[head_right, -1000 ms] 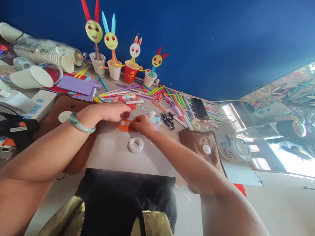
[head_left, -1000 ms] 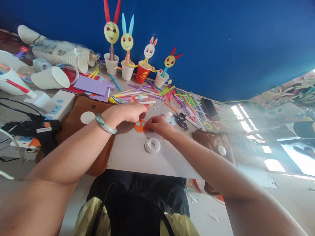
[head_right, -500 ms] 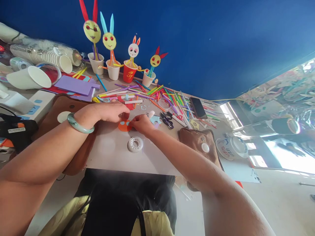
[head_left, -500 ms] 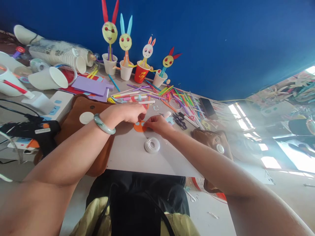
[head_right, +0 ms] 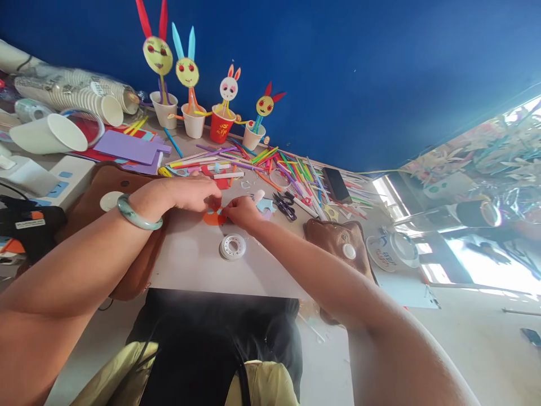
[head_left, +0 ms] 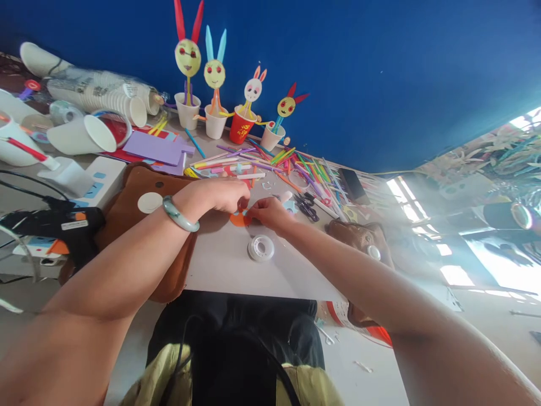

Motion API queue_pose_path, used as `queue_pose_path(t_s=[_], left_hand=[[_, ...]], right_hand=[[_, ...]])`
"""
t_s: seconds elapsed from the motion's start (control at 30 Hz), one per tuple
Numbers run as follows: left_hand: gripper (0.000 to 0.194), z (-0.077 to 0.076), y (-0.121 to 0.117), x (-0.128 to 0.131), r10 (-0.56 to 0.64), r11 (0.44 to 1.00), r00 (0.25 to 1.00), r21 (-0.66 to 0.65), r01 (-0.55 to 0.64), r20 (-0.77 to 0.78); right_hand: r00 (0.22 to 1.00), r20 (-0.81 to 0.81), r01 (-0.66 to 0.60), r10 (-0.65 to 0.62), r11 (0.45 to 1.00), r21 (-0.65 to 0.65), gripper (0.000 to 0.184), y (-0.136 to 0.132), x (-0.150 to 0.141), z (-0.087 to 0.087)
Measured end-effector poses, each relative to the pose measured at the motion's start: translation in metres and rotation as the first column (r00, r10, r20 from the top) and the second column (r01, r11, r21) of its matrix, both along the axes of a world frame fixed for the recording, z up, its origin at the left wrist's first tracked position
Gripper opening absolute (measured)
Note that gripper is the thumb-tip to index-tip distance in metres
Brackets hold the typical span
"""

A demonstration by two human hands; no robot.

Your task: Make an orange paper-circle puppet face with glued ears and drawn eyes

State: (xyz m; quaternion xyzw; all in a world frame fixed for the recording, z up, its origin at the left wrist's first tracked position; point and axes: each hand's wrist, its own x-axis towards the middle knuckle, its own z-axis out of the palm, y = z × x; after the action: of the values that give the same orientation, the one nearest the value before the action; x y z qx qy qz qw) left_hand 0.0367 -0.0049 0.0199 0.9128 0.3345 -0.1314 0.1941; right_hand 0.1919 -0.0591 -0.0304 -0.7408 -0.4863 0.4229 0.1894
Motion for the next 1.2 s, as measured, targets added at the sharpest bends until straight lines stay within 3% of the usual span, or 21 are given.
queue_pose_path(t_s=[0.2,0.83,1.03,1.2], left_hand=[[0.033,-0.004,0.003,0.001,-0.083,0.997,0.996,0.004,0.083,-0.019],[0.017,-0.004,-0.002,0.006,-0.093,0.995,0.993,0.03,0.095,-0.072],[0.023,0.005,-0.008,0.007,-0.111,0.991,0.988,0.059,0.118,-0.112],[0.024,0.005,-0.007,0.006,-0.09,0.995,0.992,0.038,0.094,-0.093]], right_hand=[[0.999,0.046,-0.004,0.005,0.999,-0.041,0.018,0.002,0.0,-0.002],[0.994,0.103,-0.04,0.041,0.999,-0.016,0.017,0.002,0.0,-0.003],[0.992,0.123,-0.047,0.037,0.996,0.079,0.02,-0.002,0.004,-0.007],[0.969,0.181,-0.206,0.167,0.951,0.23,0.014,-0.016,0.009,-0.009]])
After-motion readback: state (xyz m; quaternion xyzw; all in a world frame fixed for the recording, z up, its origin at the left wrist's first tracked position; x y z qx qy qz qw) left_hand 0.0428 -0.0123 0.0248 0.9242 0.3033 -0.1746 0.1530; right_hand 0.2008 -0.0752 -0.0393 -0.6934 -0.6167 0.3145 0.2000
